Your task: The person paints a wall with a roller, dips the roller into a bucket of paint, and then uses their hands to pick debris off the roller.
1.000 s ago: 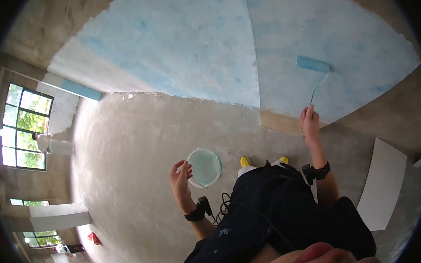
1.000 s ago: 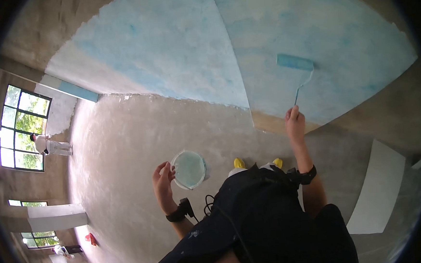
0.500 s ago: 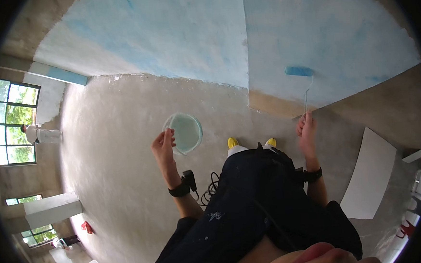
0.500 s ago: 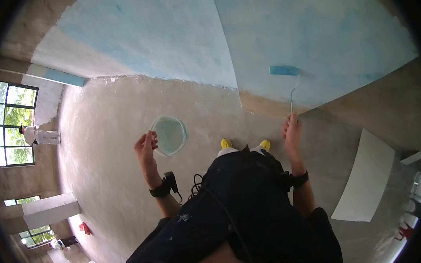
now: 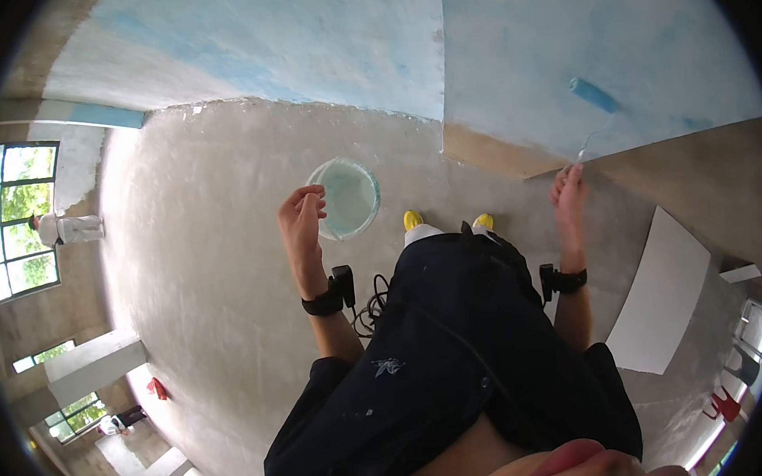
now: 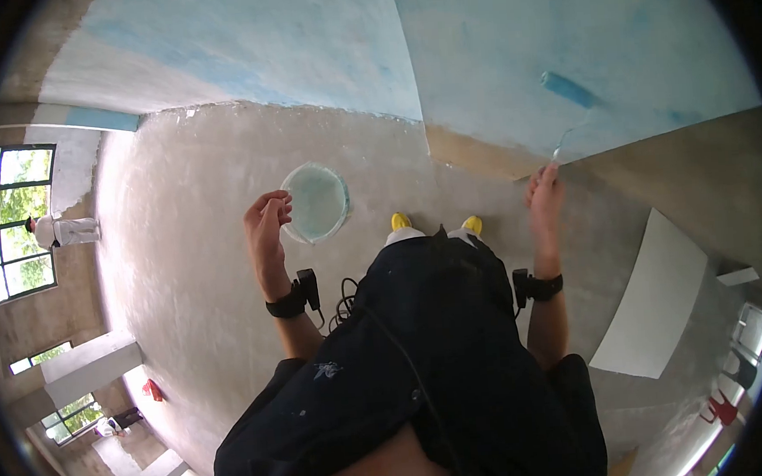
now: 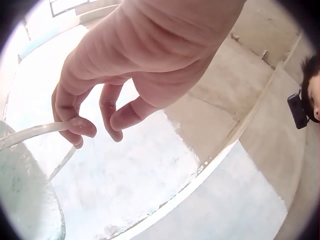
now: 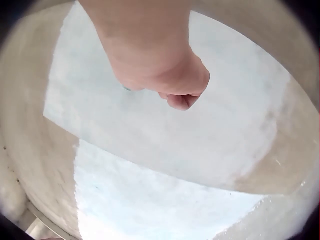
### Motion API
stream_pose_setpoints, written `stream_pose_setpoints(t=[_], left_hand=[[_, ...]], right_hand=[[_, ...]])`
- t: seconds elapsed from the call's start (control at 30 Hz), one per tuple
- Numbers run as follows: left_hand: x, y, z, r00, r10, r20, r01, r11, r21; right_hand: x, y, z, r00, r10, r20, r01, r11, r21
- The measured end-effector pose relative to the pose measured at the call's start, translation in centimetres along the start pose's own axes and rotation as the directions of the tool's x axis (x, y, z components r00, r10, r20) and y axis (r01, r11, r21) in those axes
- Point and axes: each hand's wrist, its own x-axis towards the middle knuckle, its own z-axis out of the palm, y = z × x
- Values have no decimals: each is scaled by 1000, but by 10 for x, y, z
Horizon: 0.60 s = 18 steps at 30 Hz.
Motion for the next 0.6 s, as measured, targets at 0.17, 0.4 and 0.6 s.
stream_pose_setpoints(t=[0.17, 0.4, 0.6], left_hand=[[3, -7, 1, 999, -18, 46, 17, 1000, 9], [2, -16, 5, 998, -48, 47, 48, 999, 1], [2, -18, 3, 999, -30, 19, 30, 999, 10]], right_hand=[[14, 56, -17, 983, 181, 39, -179, 983, -42], [66, 95, -28, 875, 452, 174, -479, 861, 172], [91, 110, -22, 771, 599, 214, -634, 752, 178]])
